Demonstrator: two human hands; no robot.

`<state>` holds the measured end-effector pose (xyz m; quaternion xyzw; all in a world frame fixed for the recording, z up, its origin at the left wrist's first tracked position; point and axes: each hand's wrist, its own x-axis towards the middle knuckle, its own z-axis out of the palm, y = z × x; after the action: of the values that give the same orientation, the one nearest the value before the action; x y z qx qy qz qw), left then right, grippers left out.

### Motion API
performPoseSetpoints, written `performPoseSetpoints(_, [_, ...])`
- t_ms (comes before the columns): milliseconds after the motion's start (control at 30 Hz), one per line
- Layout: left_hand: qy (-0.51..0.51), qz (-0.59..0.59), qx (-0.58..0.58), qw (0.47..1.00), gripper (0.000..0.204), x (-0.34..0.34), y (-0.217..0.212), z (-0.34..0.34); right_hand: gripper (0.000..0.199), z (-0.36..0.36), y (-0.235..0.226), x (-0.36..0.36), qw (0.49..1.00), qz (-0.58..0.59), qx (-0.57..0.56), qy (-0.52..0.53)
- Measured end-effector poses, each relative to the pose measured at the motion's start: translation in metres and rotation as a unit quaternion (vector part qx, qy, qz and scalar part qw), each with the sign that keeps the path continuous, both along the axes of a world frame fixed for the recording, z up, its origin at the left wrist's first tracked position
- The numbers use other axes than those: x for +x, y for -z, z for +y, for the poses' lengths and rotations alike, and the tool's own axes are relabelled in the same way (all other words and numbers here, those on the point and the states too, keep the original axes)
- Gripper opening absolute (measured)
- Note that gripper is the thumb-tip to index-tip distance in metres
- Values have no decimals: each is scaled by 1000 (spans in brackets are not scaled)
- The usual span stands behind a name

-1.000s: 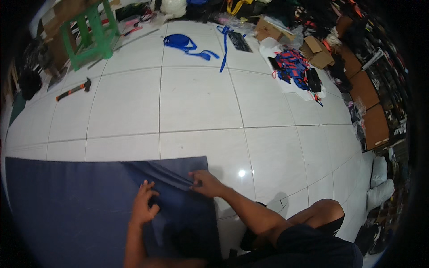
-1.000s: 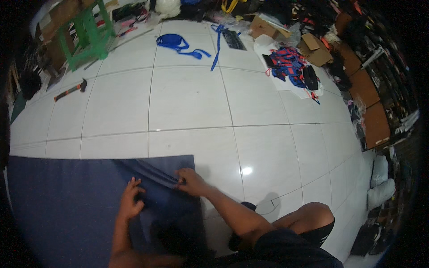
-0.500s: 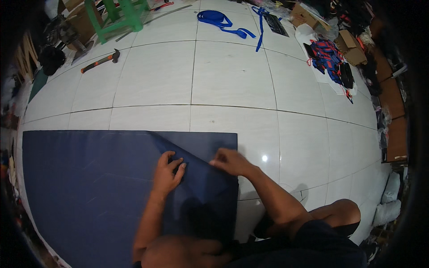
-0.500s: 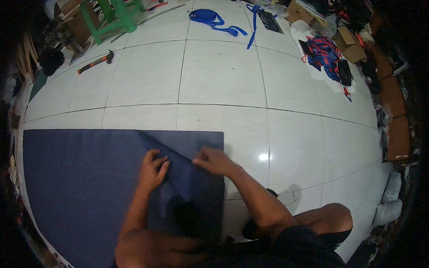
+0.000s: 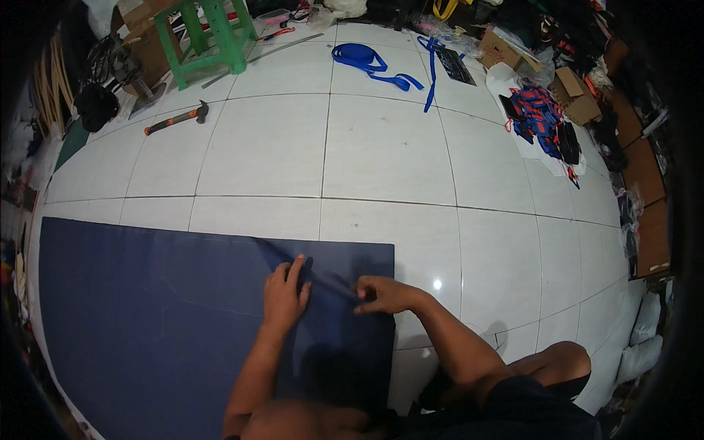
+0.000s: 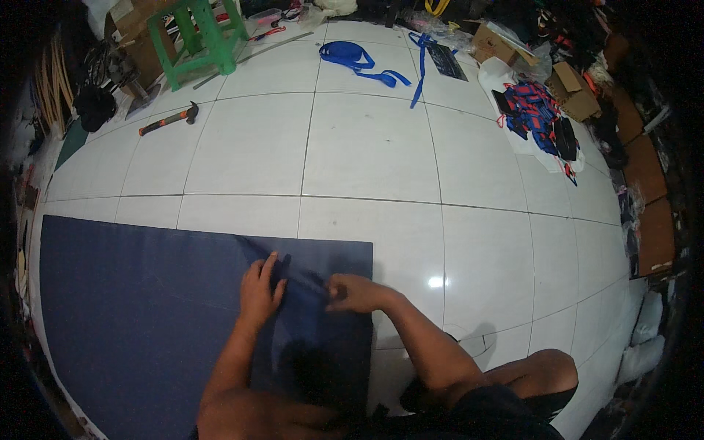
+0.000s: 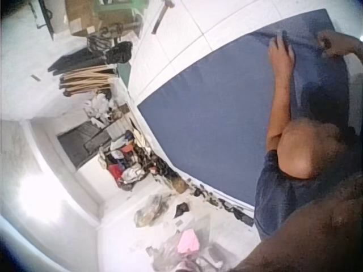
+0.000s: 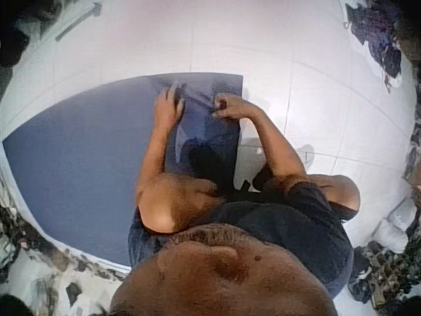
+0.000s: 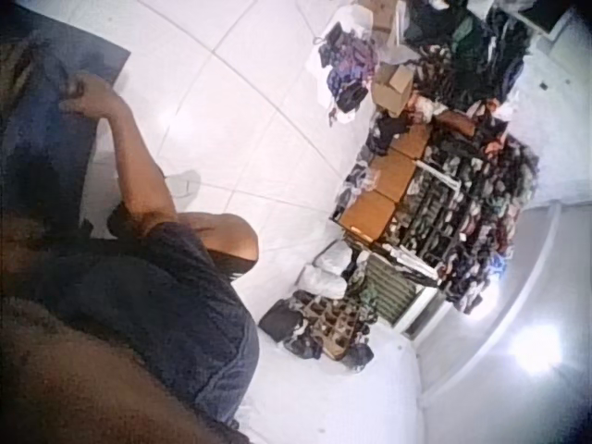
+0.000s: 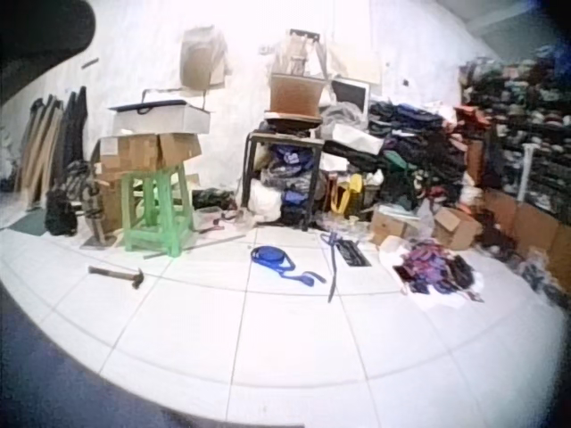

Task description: The person unrolls and spreads a piece of blue fabric onto the floor, smoothing it out and aligning it with markings on the ground.

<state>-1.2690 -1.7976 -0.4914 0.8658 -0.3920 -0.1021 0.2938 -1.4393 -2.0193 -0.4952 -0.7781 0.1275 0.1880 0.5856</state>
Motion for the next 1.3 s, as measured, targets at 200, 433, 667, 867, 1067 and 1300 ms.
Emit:
performPoseSetpoints(200, [91,-109,64,988,67,5,-8,11,46,1,-48,24,980,126,146,52])
performPoseSetpoints(433, [155,85,-17,984,49,9,-10,39,57,2,26,-20,849,-42,-501,164])
performPoseSetpoints(667, [33,79,22,996,56,7,-5,6,29,3,41,-20,931,-129,-310,140])
performPoseSetpoints(867, [59,-117,13,991,52,3,-15,1,32,8,-41,15,993,88,73,-10])
performPoseSetpoints(1067, [205,95,-37,973,46,9,16,12,43,-16,9,-9,953,-14,-239,186])
performPoseSetpoints(1300, [196,160,-45,966,50,15,3,26,39,-5,57,-31,883,-123,-435,125])
